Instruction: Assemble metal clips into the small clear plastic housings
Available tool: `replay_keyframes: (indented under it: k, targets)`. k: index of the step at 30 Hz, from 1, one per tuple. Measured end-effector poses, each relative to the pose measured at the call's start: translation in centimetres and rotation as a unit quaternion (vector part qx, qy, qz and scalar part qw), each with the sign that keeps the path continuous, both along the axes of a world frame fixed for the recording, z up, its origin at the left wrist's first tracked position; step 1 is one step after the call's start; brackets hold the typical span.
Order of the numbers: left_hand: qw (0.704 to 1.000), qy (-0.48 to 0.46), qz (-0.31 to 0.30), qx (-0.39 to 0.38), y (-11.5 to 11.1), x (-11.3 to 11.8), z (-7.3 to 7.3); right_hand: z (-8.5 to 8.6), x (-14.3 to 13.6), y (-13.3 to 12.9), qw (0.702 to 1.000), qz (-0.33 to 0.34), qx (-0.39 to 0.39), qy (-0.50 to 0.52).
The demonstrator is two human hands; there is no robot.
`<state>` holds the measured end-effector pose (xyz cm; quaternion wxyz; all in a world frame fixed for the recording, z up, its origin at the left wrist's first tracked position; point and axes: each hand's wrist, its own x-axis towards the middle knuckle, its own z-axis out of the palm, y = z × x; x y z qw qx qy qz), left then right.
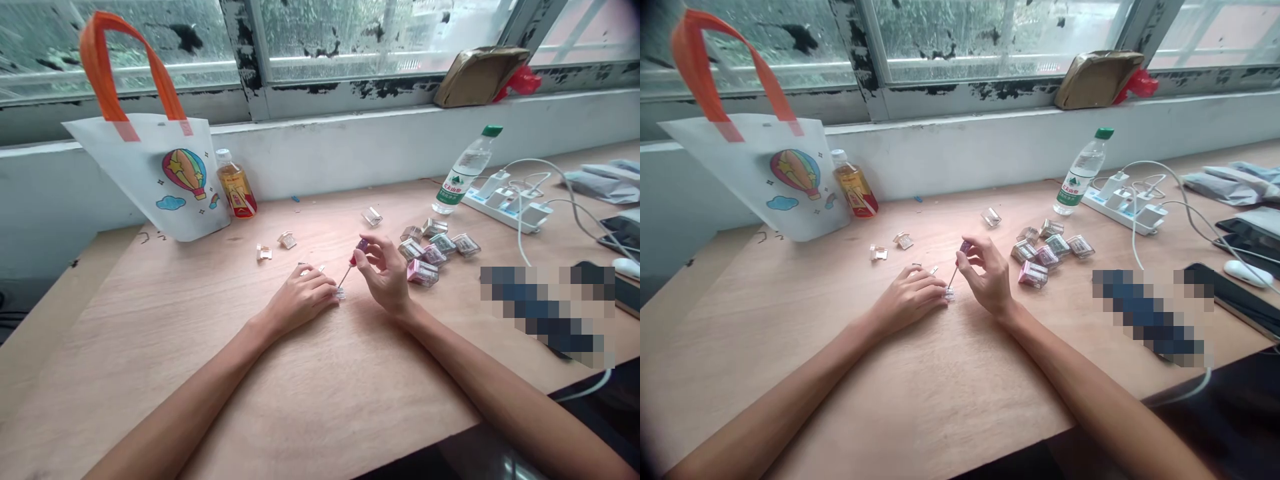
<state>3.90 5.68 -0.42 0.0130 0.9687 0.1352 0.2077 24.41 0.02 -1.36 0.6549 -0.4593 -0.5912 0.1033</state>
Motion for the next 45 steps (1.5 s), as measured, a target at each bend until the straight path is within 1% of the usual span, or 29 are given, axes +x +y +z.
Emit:
replay_keyframes:
  k: [9,11,13,15,17,19,21,24,27,30,33,38,41,45]
  targets:
    - [1.000,0.002,0.000,-0.009,0.0,0.1,-0.1,-0.1,-0.1,-0.1,1.000,0.012,0.003,0.006]
    - [1.000,0.000,0.004,-0.011,0.0,0.0,-0.2,-0.3,0.0,0.1,1.000,0.003,0.004,0.011]
    - [1.000,0.002,0.023,-0.010,0.2,-0.1,-0.2,-0.4,0.3,0.4,1.000,-0.020,0.013,0.010]
    - [0.998,0.001,0.066,-0.007,0.3,-0.3,-0.4,-0.5,0.8,0.7,0.998,-0.047,0.017,-0.027]
    - [0.994,-0.004,0.108,-0.005,0.5,-0.5,-0.5,-0.5,1.4,1.1,0.994,-0.062,0.008,-0.094]
    - [0.993,-0.001,0.117,-0.012,0.5,-0.5,-0.5,-0.4,1.8,1.3,0.987,-0.063,-0.010,-0.149]
    - [0.994,-0.005,0.107,-0.027,0.6,-0.5,-0.5,-0.5,2.0,1.4,0.984,-0.057,-0.026,-0.167]
    - [0.991,-0.059,0.108,-0.060,0.7,-0.6,-0.3,-0.5,1.9,1.3,0.985,-0.045,-0.047,-0.157]
    - [0.981,-0.103,0.144,-0.081,1.1,-0.8,-0.3,-0.5,1.4,1.1,0.988,-0.031,-0.058,-0.140]
    - [0.980,-0.068,0.177,-0.063,1.4,-0.9,-0.4,-0.5,0.9,0.9,0.988,-0.021,-0.055,-0.139]
    - [0.984,-0.024,0.173,-0.029,1.4,-0.7,-0.6,-0.5,0.6,0.7,0.988,-0.014,-0.054,-0.145]
    - [0.986,-0.022,0.166,-0.009,1.4,-0.6,-0.8,-0.5,0.6,0.7,0.988,-0.011,-0.063,-0.138]
    - [0.984,-0.026,0.176,-0.020,1.5,-0.7,-0.8,-0.4,0.6,0.8,0.989,-0.010,-0.066,-0.131]
    - [0.981,-0.029,0.180,-0.059,1.6,-0.7,-0.7,-0.4,0.6,0.8,0.989,-0.009,-0.068,-0.131]
